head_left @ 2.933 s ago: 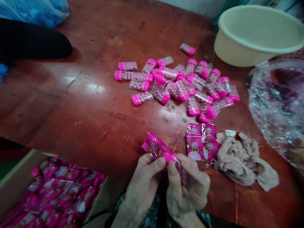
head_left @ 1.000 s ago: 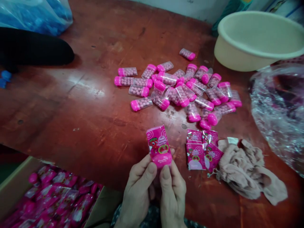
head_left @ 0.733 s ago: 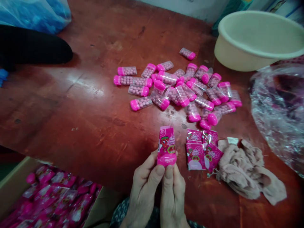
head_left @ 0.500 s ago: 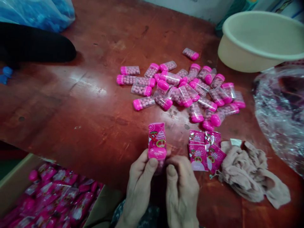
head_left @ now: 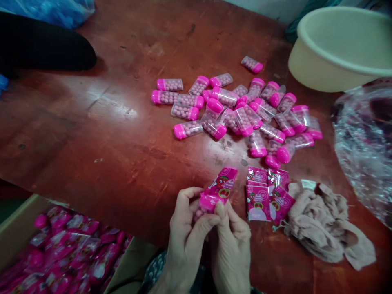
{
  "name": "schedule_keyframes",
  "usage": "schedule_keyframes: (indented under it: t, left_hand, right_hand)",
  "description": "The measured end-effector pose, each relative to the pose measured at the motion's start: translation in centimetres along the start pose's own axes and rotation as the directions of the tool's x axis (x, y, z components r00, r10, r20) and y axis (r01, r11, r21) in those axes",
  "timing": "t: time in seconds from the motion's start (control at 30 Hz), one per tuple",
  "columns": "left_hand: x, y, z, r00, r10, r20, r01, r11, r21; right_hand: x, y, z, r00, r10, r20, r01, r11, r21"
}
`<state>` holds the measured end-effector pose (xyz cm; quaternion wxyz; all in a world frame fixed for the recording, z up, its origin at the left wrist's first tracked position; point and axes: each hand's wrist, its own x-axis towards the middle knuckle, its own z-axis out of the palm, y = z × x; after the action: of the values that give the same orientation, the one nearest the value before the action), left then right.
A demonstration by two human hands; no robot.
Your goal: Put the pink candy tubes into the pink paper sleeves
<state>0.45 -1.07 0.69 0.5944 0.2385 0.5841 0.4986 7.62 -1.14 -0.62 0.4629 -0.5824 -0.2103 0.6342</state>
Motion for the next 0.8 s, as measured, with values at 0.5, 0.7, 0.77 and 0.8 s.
schedule_keyframes:
  t: [0.5,0.7,0.77,0.8]
  left_hand:
    - [0.8,0.6,-0.8,0.972,0.133,0.194,-0.196,0.914,0.354]
    - [0.6,0.7,-0.6,0.979,0.019,0.203,-0.067,0.970,0.235]
    - [0.5,0.4,-0.5,0.991,-0.026,0.130,0.004,0.985,0.171]
    - [0.4,0.2,-0.4,0.996,-0.041,0.079,0.030,0.990,0.136]
  right_hand:
    - [1.9,-2.1,-1.2,0.998,0.058,0.035,-0.063,0.987,0.147]
    - [3.0,-2.7,-1.0,0.999,-0.034,-0.021,0.033,0.999,-0.042]
    - [3.2,-3.1,-1.5,0.989,-0.143,-0.043,0.124,0.947,-0.296]
    - [3.1,-3.4,-1.8,0.975,-0.213,-0.061,0.167,0.888,-0.428]
